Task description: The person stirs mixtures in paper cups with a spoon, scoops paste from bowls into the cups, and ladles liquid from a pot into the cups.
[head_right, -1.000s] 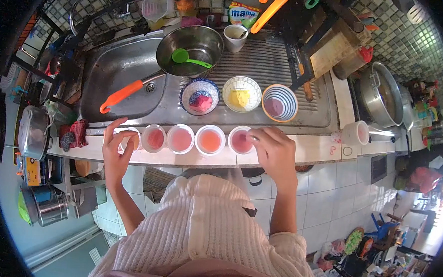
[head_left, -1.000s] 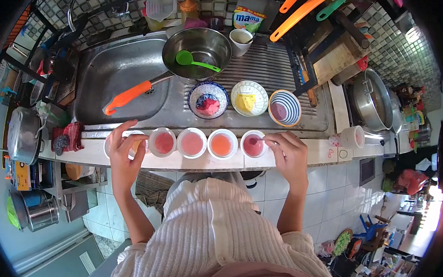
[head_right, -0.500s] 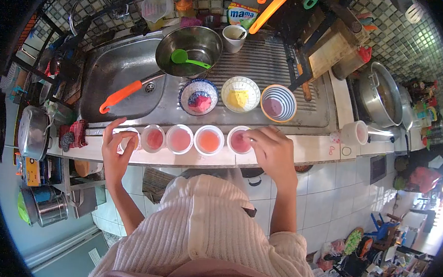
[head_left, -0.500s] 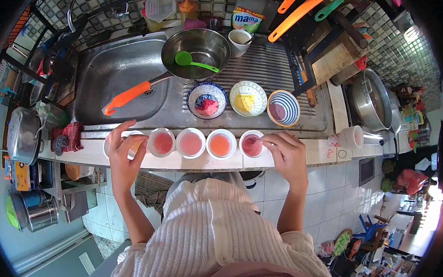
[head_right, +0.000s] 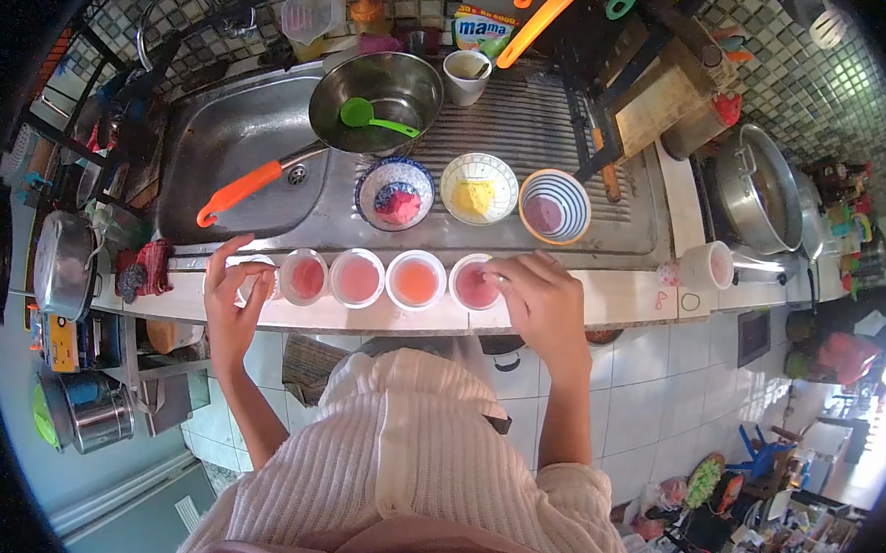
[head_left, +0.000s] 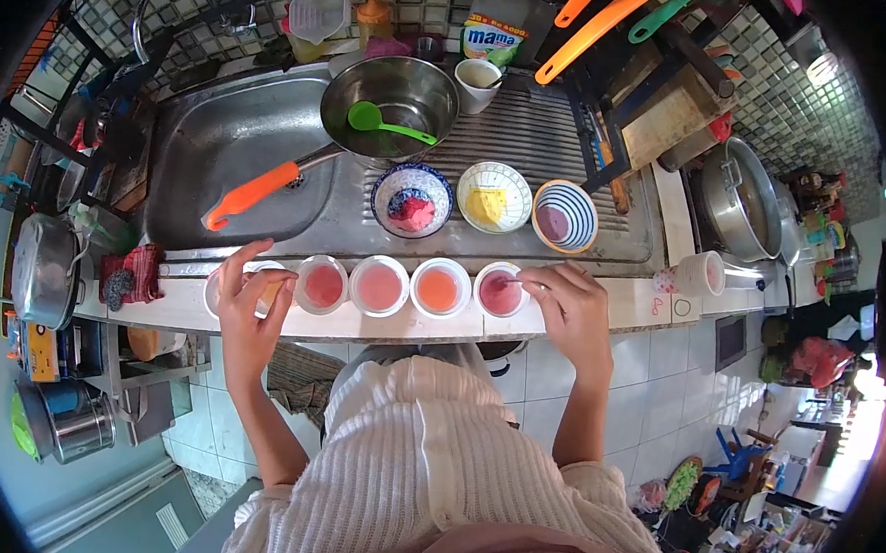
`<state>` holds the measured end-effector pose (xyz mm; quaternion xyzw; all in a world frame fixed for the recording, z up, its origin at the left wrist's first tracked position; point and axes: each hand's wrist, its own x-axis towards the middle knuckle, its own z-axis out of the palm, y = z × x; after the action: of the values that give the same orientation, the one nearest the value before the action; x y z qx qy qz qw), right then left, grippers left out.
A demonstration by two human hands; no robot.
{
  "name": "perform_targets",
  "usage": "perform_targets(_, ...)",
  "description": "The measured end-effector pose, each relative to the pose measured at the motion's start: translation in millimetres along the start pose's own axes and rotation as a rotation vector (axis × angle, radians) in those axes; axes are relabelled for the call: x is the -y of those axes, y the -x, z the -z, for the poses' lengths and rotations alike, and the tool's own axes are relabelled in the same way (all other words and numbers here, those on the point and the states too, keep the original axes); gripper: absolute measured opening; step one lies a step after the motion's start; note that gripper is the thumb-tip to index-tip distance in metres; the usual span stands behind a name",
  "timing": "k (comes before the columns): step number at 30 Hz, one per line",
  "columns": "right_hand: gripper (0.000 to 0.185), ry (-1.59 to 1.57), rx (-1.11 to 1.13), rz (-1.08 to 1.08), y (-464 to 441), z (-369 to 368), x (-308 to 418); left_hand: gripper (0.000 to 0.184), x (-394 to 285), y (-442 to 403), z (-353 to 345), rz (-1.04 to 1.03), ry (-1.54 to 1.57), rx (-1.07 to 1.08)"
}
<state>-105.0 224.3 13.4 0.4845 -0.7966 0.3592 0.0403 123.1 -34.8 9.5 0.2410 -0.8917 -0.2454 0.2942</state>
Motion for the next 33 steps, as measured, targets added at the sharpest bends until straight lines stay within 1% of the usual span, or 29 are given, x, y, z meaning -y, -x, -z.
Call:
perform_targets(2,0.01,-0.088,0.06,0.041,0.6,0.8,3.7,0.01,-2.8,-0.6,1.1,0.005,-0.013,0.01)
perform_targets(5,0.01,-0.032,0.1,0.007,3.9,-0.2,1.5,0.01,1.8,0.6,-0.5,0.012,0.011,-0.002)
perform_targets(6,0.01,-0.032,0.1,0.007,2.7,-0.2,2.4,0.01,2.0,0.3,0.1,0.011,0.011,-0.002)
perform_targets(8,0.009,-0.016,0.01,0.016,-1.2,-0.1,4.5,0.009,1.9,-0.3,1.1,-0.011,-0.029,-0.003)
perform_targets(9,0.009,-0.016,0.011,0.017,-0.2,-0.2,4.2,0.009,1.2,-0.1,1.3,-0.01,-0.029,-0.003)
perform_targets(11,0.009,-0.058,0.117,0.021,3.0,-0.4,3.4,0.009,-0.3,-0.5,1.2,0.011,0.006,-0.007)
perform_targets(15,0.008,0.045,0.047,-0.044,0.3,-2.0,5.5,0.007,0.2,-0.6,2.0,-0.014,-0.029,-0.011)
perform_targets(17,0.008,-0.068,0.024,0.0,0.2,-3.9,4.9,0.006,-2.1,-0.3,1.8,0.032,0.008,-0.018)
perform_targets(18,0.008,-0.067,0.024,-0.001,1.2,-4.1,4.2,0.006,-2.2,-0.2,3.1,0.031,0.009,-0.017)
perform_targets(20,0.008,-0.003,0.127,-0.028,3.5,-3.6,2.6,0.007,-1.7,-0.2,6.4,0.031,-0.049,0.057)
perform_targets(21,0.008,-0.003,0.126,-0.028,2.2,-4.0,3.8,0.007,-0.4,-0.2,5.6,0.031,-0.048,0.056)
perform_targets(23,0.008,0.004,-0.027,0.0,-2.1,-5.1,7.2,0.007,2.8,0.0,2.9,-0.009,-0.035,-0.014)
perform_targets(24,0.008,0.003,-0.025,0.001,-1.2,-4.3,6.8,0.007,2.6,0.2,2.7,-0.007,-0.035,-0.014)
perform_targets(26,0.009,-0.044,0.116,-0.038,1.6,-1.9,5.5,0.008,1.9,0.3,2.3,-0.003,-0.01,-0.021)
perform_targets(27,0.009,-0.044,0.115,-0.038,1.1,-2.8,5.9,0.008,2.9,0.3,2.4,-0.004,-0.01,-0.021)
perform_targets(29,0.008,0.02,-0.033,-0.056,-1.4,-4.9,7.0,0.008,5.6,0.5,2.4,-0.017,-0.042,-0.025)
perform_targets(30,0.008,0.02,-0.032,-0.054,-1.4,-3.7,7.0,0.008,5.1,0.6,2.5,-0.015,-0.042,-0.026)
perform_targets(32,0.007,-0.038,0.097,-0.043,-0.2,-0.5,7.0,0.008,3.7,0.3,3.0,-0.004,-0.037,-0.026)
perform_targets(33,0.007,-0.037,0.096,-0.045,0.2,-2.5,6.5,0.008,3.9,0.6,3.0,-0.005,-0.036,-0.024)
